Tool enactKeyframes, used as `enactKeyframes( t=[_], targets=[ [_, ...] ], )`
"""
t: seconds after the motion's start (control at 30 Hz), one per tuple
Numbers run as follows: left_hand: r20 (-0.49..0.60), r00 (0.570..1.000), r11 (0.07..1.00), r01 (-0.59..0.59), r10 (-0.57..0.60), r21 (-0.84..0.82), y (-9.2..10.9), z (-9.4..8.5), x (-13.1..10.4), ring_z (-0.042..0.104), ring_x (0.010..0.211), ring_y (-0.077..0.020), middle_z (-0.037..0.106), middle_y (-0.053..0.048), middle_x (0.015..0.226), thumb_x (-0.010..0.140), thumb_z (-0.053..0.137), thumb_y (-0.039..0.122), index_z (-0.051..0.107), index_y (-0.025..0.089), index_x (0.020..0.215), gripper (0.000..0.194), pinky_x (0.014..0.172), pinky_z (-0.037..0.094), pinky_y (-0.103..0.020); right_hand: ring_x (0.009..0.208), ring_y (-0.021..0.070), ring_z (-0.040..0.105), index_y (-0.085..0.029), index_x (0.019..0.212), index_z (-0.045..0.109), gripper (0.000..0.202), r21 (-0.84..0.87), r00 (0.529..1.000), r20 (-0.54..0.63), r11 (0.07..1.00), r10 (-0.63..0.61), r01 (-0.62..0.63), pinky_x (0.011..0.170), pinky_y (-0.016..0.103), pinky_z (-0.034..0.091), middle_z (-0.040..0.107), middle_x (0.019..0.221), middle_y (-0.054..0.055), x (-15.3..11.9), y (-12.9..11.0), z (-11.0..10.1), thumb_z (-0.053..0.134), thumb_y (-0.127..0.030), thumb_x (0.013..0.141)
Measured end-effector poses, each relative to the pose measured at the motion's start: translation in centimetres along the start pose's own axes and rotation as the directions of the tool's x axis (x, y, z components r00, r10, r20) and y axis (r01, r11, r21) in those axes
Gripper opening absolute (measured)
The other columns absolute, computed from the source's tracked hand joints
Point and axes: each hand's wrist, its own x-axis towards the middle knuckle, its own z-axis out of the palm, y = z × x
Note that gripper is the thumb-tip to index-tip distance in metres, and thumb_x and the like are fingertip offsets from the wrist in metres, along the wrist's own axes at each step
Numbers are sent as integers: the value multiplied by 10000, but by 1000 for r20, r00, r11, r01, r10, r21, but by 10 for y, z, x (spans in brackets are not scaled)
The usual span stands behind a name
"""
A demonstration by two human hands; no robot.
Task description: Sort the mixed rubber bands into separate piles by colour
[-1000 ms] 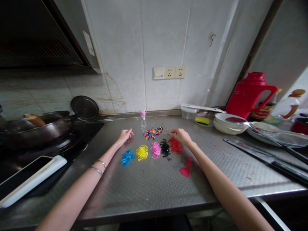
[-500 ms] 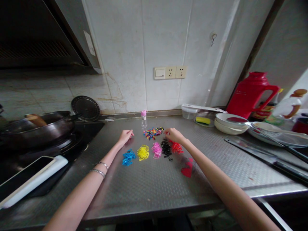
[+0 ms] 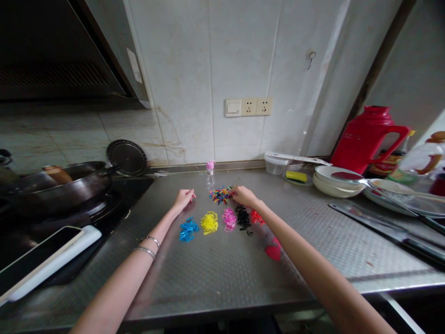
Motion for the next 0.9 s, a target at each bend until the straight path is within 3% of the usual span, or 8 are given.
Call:
enactKeyframes(
  t=[0.43,0.57,0.9],
  targets=[
    [-4,1000,1000,-16,16,0,-3,1,1,396,393,-84,449,20,410,721,415,428,575,135,548,376,442,287,-210,950,159,548,-242,980,642,358,14,1000,-22,1000,-14,14,803,193,388,628,1015,31,6,3,2,449,-133,699],
    [9,1000,1000,8,-8,-6,-2,0,2,371,378,-78,433,24,407,723,412,418,566,133,542,371,420,266,-205,944,147,555,-254,1014,629,364,32,1000,24,999,-5,5,816,194,381,638,1001,25,8,4,3,421,-134,741],
    [11,1000,1000,7,-6,-26,-1,-1,0,386,391,-81,438,22,408,726,418,410,562,134,543,361,435,285,-205,976,153,542,-222,1018,614,327,40,997,0,996,-75,75,831,210,371,625,1028,52,8,8,4,392,-154,788]
  ],
)
